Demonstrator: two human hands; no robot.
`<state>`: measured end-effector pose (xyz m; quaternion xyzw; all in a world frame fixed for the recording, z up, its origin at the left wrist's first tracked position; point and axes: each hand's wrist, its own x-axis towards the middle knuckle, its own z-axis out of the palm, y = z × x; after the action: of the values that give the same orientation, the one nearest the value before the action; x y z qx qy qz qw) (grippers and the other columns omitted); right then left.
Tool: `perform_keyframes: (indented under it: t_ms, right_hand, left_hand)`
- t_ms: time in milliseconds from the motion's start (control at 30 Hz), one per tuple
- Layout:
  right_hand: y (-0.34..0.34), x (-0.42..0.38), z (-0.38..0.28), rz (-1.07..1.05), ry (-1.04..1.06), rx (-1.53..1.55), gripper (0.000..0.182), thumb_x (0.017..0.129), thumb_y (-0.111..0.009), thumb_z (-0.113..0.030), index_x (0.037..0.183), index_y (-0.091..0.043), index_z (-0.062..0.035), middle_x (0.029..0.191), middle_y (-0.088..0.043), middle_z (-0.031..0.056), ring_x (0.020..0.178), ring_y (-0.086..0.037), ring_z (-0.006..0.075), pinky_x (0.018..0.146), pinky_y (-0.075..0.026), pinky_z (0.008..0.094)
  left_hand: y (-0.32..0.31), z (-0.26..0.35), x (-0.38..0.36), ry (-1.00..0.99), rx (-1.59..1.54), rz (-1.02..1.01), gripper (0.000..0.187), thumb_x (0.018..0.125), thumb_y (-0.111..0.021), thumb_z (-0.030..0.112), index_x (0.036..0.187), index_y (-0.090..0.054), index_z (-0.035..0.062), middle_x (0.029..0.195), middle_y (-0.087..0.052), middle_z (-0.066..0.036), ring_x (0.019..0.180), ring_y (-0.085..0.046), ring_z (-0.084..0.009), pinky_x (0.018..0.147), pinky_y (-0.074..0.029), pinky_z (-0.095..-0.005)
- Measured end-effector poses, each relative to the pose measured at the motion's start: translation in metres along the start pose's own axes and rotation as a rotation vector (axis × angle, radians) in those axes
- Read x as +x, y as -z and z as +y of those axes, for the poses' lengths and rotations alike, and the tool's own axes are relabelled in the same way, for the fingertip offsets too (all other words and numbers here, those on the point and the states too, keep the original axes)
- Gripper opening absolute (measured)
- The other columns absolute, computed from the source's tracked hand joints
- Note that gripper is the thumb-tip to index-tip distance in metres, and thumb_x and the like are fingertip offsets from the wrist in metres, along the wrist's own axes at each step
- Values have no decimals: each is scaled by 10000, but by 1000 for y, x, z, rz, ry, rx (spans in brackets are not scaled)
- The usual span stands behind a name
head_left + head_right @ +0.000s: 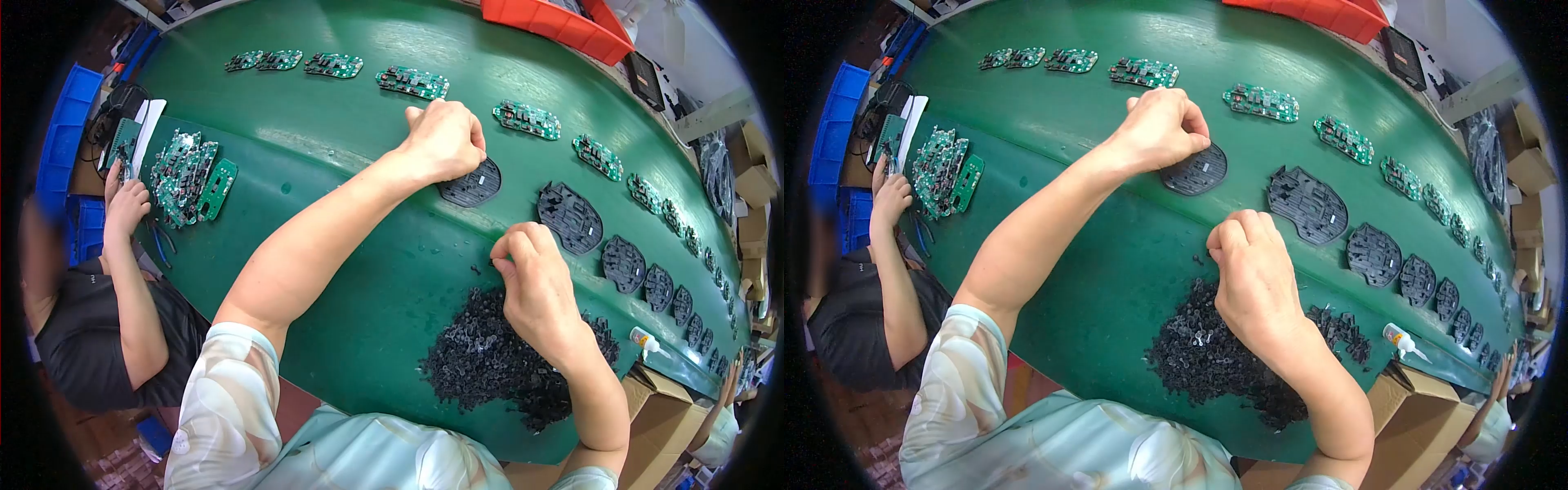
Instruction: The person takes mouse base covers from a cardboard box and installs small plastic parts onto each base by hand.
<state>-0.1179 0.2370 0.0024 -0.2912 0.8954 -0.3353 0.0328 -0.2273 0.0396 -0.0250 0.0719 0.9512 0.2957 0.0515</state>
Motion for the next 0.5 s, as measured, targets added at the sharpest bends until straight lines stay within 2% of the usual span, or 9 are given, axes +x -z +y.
perform_keyframes:
  t_ms: [100, 200, 300, 400, 500]
  right_hand:
    - [-2, 0, -1, -9, -8, 7, 148, 766, -595, 97, 874, -559, 1, 933, -552, 162, 901, -542, 349, 805, -459, 432]
    - [-2, 0, 0, -11, 6, 12, 161, 760, -589, 101, 883, -555, 2, 936, -552, 161, 898, -540, 347, 804, -455, 429]
    - [-3, 1, 1, -17, 13, 17, 174, 755, -584, 106, 892, -549, 4, 934, -550, 159, 898, -537, 346, 801, -453, 427]
    - [-5, 2, 0, -21, 21, 25, 183, 749, -583, 113, 893, -545, 7, 931, -548, 158, 900, -536, 346, 797, -453, 425]
    - [-6, 3, 0, -10, 32, 27, 186, 744, -586, 117, 890, -543, 9, 931, -546, 159, 901, -535, 345, 799, -455, 424]
  left_hand:
    - [-5, 2, 2, 36, 20, -33, 120, 706, -750, 185, 766, -770, 83, 770, -716, -92, 803, -673, -261, 874, -412, -440]
    - [-5, 3, 3, 65, 29, -50, 116, 714, -752, 194, 764, -766, 90, 837, -701, -98, 895, -657, -262, 897, -399, -443]
    - [-14, 4, -2, 47, 67, 47, 114, 725, -761, 208, 762, -761, 100, 971, -670, -104, 1045, -597, -269, 924, -379, -445]
    - [-16, 6, -2, 77, 84, 22, 115, 729, -776, 220, 763, -760, 111, 1069, -623, -94, 1150, -518, -281, 948, -360, -451]
    - [-19, 3, -2, 63, 90, 35, 115, 728, -783, 218, 754, -756, 109, 1079, -626, -87, 1149, -509, -281, 950, -354, -459]
